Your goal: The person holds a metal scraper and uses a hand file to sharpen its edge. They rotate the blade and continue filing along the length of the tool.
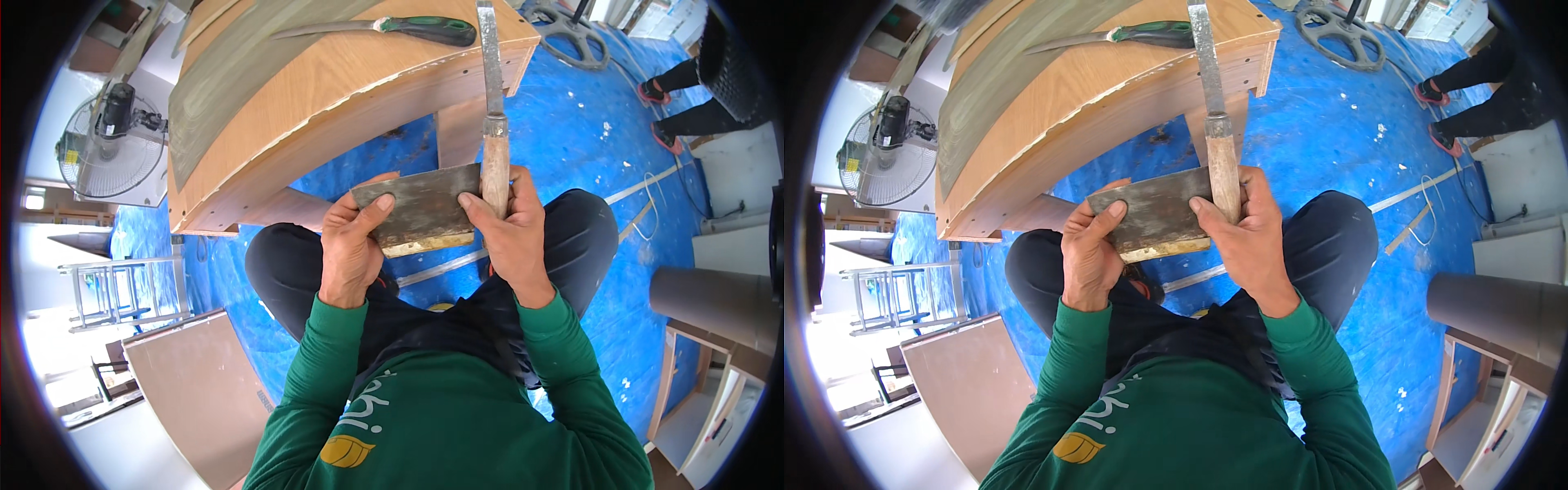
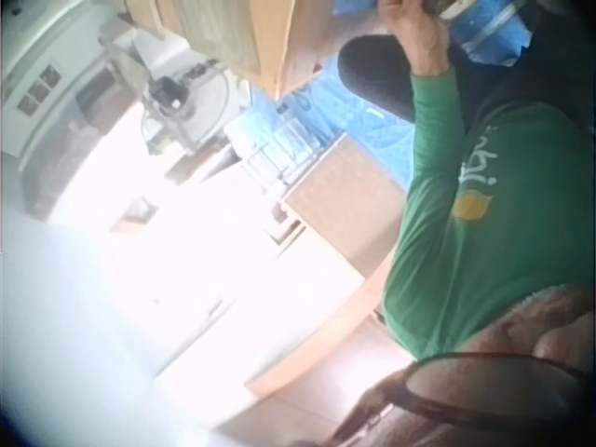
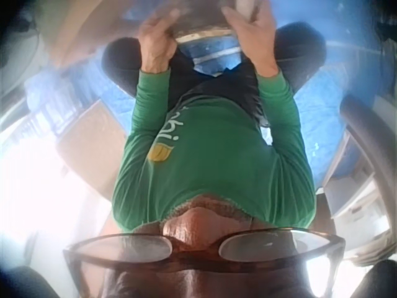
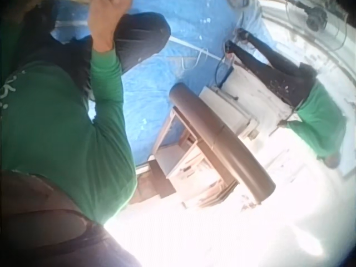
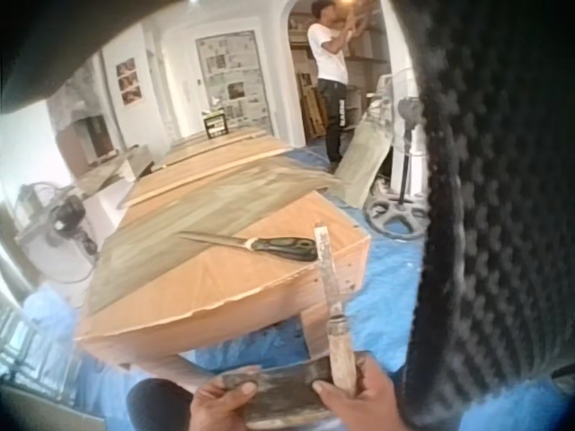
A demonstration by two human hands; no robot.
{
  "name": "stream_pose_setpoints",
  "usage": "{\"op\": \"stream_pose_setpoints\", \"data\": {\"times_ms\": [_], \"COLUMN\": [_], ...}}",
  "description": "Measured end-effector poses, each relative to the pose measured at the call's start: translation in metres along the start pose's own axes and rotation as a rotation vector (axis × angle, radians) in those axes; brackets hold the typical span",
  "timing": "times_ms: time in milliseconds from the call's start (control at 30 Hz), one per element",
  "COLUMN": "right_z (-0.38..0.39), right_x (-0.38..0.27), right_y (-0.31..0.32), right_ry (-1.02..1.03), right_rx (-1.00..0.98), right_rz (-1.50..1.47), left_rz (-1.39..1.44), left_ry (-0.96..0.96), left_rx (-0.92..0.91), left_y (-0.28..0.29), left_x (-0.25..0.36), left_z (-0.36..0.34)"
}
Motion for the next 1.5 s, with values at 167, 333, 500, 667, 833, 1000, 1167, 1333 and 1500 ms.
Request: {"op": "stream_pose_setpoints", "data": {"times_ms": [167, 333, 500, 667, 833, 1000, 1167, 1333, 1500], "right_z": [0.0008, 0.0001, -0.0002, 0.0008, 0.0007, 0.0004, 0.0003, 0.001, 0.0014], "right_x": [0.0031, 0.0006, 0.0053, 0.0044, 0.0063, 0.006, 0.0069, 0.007, 0.0068], "right_y": [0.0016, 0.0028, 0.0018, 0.0017, 0.0023, 0.0024, 0.0021, 0.0019, 0.0015], "right_ry": [-0.026, -0.026, -0.006, -0.011, -0.023, -0.029, -0.026, -0.011, -0.021], "right_rx": [0.022, 0.024, 0.01, -0.001, 0.002, 0.011, 0.012, 0.009, 0.006], "right_rz": [0.003, 0.04, 0.0, -0.001, -0.036, -0.034, -0.036, -0.043, -0.037], "left_rz": [0.005, 0.002, 0.019, 0.037, 0.059, 0.108, 0.134, 0.162, 0.144], "left_ry": [-0.009, -0.004, 0.001, 0.012, 0.025, 0.031, 0.062, 0.07, 0.071], "left_rx": [0.01, -0.001, -0.009, 0.011, 0.023, 0.003, 0.043, 0.036, 0.044], "left_y": [0.0, -0.0029, -0.0023, -0.0001, -0.0019, -0.0024, -0.0017, -0.0023, -0.0008], "left_x": [-0.0023, -0.0013, -0.0024, -0.0062, -0.0043, -0.0039, -0.0047, -0.0053, -0.0048], "left_z": [0.0013, -0.0002, -0.0005, -0.0015, -0.0022, -0.0036, -0.0033, -0.0034, -0.0031]}}
Point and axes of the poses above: each hand's wrist, its own z-axis away from the middle knuckle, its own y-axis out of the back of the hand, x = y × z, the point moved 3 cm from there along -z, towards the middle knuckle, and after that the axes turned 8 degrees about -x, right-handed, at the moved point
